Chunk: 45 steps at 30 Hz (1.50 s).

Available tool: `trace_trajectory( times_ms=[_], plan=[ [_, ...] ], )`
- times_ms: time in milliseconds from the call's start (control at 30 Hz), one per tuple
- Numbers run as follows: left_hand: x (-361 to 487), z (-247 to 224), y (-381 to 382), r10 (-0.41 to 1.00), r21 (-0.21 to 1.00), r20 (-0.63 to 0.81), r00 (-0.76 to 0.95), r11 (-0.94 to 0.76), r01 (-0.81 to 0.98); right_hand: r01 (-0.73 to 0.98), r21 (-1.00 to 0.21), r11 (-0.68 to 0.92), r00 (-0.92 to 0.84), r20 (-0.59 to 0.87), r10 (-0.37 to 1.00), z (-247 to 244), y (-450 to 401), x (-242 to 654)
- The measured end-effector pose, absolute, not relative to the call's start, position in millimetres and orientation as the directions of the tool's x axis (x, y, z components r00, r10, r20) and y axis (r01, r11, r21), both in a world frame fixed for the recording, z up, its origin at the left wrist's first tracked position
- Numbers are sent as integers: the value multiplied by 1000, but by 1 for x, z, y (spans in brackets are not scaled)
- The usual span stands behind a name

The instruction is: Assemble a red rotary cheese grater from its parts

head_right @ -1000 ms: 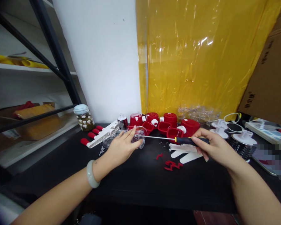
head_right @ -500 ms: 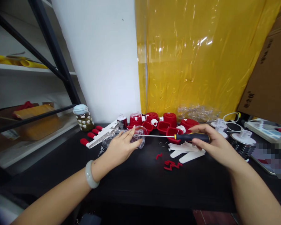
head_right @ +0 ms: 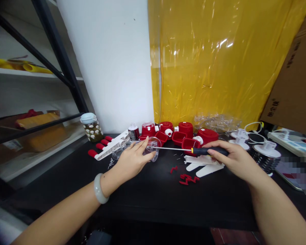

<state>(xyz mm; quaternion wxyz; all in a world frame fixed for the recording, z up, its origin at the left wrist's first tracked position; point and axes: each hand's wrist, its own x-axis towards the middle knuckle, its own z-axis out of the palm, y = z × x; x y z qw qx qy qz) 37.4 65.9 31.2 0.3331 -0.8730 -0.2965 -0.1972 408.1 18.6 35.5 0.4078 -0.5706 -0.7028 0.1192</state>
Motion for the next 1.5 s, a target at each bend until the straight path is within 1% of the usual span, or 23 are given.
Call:
trace_trajectory(
  times_ms=[367,500,567,667,800,900,1033,1167,1233,1367,1500],
  plan=[
    [37,31,66,378,-470,543,750,-603,644,717,-622,315,-21,432,902,38,16,403],
    [37,30,67,377,-466,547,747,-604,646,687,-643,339,78,529,845,40,14,405],
    [36,30,67,381,-455,552,742,-608,651,648,-686,331,178,559,810,39,13,408],
    [36,29,68,385,-444,559,734,-609,657,527,-785,324,310,533,787,36,14,411],
    [35,30,67,382,-442,573,725,-601,666,302,-865,400,367,493,789,34,17,410],
    [35,33,65,374,-431,595,711,-598,675,251,-883,396,391,467,793,35,18,409],
    [33,38,61,363,-404,632,685,-600,690,316,-865,389,331,485,809,37,17,406],
    [28,45,58,336,-372,681,651,-607,702,409,-837,363,200,470,859,35,18,401],
    [25,49,59,321,-346,718,618,-606,716,428,-825,369,118,456,882,33,20,396],
    [16,60,62,286,-270,796,533,-620,737,371,-843,389,-12,415,910,28,28,379],
    [3,74,65,256,-184,863,436,-643,743,298,-891,341,-118,320,940,23,38,358]
  ],
)
